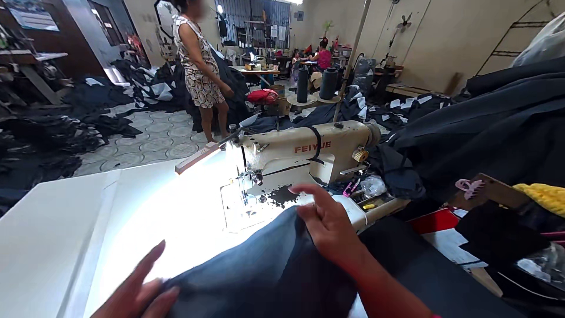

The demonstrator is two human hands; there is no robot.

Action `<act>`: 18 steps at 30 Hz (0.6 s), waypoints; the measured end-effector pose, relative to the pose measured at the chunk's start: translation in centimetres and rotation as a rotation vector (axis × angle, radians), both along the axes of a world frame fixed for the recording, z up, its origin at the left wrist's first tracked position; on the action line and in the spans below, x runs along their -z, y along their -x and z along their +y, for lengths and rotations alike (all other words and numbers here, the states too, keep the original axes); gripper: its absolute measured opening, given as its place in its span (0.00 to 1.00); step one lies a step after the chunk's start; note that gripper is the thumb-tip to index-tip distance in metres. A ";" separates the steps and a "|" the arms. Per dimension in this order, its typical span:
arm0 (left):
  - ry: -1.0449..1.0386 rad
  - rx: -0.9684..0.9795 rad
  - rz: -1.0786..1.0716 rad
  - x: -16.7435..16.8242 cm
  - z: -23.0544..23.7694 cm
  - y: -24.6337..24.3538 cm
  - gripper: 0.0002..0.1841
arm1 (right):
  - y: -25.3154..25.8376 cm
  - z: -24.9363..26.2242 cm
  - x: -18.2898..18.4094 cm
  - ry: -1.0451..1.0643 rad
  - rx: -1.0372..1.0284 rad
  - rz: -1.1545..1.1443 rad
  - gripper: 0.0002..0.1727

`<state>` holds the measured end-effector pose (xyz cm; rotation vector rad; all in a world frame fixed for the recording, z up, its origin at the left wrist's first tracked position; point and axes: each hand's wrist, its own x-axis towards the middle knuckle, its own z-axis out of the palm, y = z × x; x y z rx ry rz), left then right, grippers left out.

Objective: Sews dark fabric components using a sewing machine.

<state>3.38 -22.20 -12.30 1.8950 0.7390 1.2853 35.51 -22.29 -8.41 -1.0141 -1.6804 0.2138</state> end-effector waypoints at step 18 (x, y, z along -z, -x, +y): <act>0.381 -0.402 -0.120 7.3 4.2 -8.3 0.22 | -0.6 0.4 3.9 -0.257 0.042 0.105 0.12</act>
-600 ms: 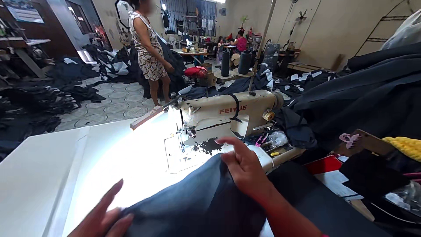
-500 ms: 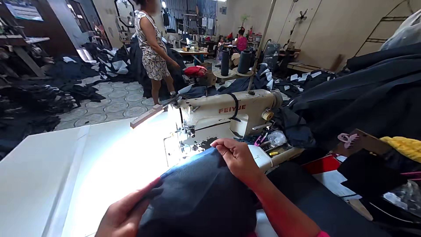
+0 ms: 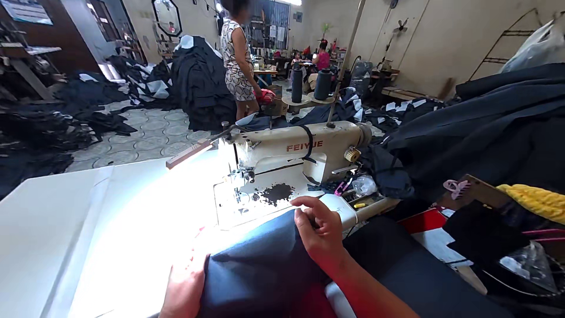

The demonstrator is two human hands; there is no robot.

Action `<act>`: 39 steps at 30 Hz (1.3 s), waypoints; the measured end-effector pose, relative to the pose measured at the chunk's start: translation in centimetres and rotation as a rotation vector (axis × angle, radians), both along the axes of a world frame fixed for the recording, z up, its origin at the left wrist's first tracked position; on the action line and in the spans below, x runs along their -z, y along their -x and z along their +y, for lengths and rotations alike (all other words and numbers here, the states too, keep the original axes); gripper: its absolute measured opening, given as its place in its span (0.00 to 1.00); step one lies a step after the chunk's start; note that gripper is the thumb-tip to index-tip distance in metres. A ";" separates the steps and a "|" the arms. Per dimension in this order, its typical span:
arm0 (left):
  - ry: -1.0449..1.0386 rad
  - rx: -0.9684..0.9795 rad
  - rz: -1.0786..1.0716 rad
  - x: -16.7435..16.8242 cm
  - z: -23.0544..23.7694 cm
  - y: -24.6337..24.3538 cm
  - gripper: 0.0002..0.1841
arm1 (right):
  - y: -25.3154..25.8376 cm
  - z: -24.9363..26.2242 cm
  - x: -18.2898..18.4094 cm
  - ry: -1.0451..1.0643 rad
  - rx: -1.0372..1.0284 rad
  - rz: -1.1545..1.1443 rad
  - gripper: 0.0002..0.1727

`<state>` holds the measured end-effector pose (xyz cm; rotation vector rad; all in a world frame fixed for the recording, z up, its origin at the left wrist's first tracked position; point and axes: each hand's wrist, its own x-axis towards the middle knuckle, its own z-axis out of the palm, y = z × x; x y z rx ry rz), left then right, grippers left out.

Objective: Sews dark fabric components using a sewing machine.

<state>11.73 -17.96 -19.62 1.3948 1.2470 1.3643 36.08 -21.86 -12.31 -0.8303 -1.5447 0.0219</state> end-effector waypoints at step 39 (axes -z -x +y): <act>-0.201 0.123 -0.174 -3.7 -0.1 1.7 0.13 | -3.6 1.1 -1.8 0.488 -0.179 -0.009 0.23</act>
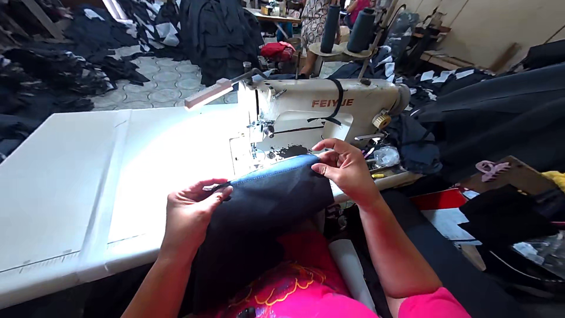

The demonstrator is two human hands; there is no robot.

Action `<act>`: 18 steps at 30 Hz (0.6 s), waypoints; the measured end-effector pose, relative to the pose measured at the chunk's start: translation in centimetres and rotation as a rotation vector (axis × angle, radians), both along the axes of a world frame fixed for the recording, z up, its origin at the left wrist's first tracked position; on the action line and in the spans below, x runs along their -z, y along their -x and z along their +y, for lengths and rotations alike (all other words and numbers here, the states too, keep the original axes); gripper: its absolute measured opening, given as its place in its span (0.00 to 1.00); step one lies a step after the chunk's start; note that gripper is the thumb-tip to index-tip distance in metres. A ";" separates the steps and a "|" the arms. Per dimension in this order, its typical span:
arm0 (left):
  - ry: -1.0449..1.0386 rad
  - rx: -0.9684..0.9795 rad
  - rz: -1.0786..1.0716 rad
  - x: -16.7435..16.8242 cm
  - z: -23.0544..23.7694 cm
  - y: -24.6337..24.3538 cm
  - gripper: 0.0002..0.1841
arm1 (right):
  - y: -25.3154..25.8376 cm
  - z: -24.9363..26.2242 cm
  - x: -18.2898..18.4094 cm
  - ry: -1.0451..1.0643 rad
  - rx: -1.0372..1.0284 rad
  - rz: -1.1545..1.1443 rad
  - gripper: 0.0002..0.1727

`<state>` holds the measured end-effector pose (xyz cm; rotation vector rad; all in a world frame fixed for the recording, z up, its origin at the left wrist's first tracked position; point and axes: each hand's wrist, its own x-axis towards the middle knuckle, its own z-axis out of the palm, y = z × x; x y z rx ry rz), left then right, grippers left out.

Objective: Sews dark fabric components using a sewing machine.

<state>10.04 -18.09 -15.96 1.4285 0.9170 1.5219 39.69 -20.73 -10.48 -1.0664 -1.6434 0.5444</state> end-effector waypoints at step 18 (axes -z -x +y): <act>-0.486 -0.126 0.512 -0.5 -2.9 0.1 0.11 | -0.1 -2.2 -0.9 -0.282 0.197 -0.354 0.11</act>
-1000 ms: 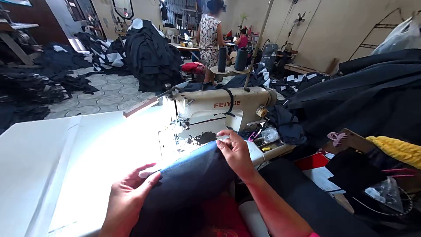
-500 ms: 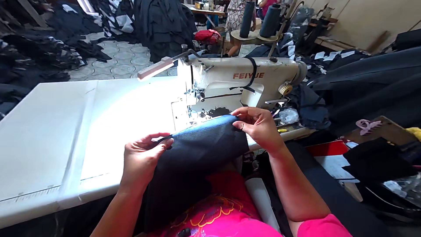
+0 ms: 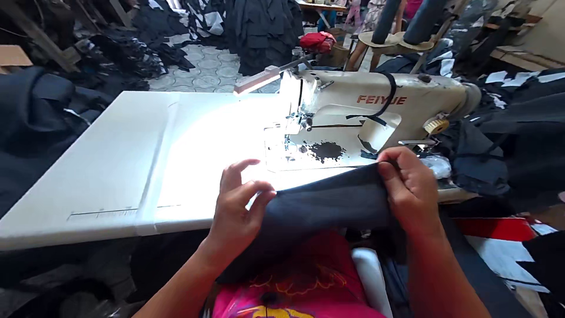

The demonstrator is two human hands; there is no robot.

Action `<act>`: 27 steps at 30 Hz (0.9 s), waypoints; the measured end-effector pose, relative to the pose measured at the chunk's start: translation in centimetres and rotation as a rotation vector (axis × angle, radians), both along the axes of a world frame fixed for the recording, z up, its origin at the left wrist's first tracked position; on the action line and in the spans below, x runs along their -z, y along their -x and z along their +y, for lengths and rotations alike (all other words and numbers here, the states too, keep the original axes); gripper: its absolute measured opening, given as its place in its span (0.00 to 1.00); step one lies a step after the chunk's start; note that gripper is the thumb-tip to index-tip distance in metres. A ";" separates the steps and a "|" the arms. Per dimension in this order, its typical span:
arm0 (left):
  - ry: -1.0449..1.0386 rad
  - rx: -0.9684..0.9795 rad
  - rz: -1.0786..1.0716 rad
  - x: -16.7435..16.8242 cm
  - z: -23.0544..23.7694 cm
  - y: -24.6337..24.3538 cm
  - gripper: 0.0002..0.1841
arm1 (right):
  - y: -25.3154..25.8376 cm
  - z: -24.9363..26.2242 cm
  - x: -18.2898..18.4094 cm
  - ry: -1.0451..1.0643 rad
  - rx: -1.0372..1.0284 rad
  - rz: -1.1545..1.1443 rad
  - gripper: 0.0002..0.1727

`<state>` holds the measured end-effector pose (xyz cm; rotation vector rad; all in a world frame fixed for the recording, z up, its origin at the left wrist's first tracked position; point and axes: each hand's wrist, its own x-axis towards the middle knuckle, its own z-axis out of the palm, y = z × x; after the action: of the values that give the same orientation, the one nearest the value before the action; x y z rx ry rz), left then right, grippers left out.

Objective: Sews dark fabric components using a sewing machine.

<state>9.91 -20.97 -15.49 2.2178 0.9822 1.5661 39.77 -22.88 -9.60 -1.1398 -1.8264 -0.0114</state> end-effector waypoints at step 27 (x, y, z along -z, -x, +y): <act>0.302 0.035 0.797 7.5 4.0 -2.9 0.41 | 5.5 14.4 10.0 0.361 0.016 -0.403 0.18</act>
<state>12.82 -17.00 -22.94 2.6191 1.2436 0.4233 34.31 -8.52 -19.55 -1.4859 -2.2371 0.0891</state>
